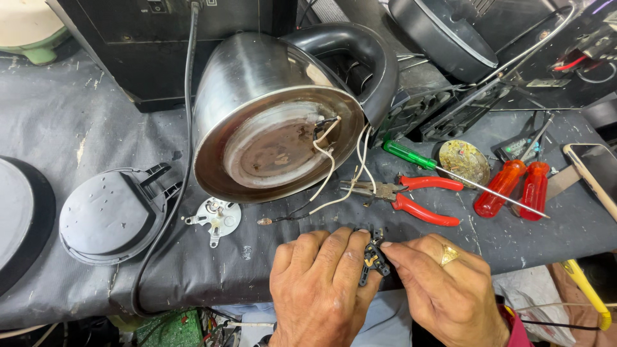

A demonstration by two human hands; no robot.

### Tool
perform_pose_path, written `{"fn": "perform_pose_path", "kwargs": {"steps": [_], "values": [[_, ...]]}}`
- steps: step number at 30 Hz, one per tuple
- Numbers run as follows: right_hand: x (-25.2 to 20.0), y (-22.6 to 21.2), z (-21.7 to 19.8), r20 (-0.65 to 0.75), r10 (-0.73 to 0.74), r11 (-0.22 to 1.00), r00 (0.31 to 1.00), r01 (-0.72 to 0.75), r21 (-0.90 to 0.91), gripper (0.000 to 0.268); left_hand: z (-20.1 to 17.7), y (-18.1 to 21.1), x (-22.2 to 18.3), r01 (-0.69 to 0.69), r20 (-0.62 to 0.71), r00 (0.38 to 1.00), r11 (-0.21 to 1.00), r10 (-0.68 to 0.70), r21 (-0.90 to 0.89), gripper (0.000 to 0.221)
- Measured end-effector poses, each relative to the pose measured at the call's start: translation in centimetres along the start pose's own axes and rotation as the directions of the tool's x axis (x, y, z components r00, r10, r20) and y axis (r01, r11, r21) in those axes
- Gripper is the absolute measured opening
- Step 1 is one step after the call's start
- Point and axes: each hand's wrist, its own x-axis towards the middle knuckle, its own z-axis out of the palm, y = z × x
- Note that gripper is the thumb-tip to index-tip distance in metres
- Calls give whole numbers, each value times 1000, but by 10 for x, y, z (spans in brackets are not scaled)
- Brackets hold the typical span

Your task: The person disassembles a small black plastic electrical component, likely a kettle switch, and uses a screwdriver to adjust internal contacts. They then use a soldering iron to work on the component's terminals while seated at a cluttered workbench.

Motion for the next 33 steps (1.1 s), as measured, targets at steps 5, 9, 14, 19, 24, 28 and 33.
{"fn": "perform_pose_path", "kwargs": {"steps": [5, 9, 14, 19, 24, 28, 33], "values": [[2, 1, -1, 28, 136, 988, 990, -138, 75, 22, -2, 1, 0, -10, 6, 1000, 1000, 10, -2, 50], [1, 0, -2, 17, 41, 999, 999, -41, 32, 24, -2, 1, -1, -10, 10, 1000, 1000, 10, -10, 52], [4, -2, -8, 57, 84, 993, 995, -88, 76, 20, -3, 4, 1, -12, 3, 1000, 1000, 12, -10, 51], [6, -7, -6, -1, 214, 970, 977, -212, 119, 15, -3, 2, -1, -23, -11, 1000, 1000, 23, -2, 50], [3, -13, -3, -70, 320, 943, 945, -310, 119, 13, -2, 1, -1, -27, -22, 999, 1000, 27, 7, 50], [1, -13, 1, -95, 327, 942, 940, -316, 117, 12, 0, -1, -2, -37, -5, 999, 999, 37, 15, 49], [0, -15, 9, -107, 356, 930, 928, -341, 137, 10, 2, -6, -5, -61, -28, 998, 998, 61, 14, 48]]}}
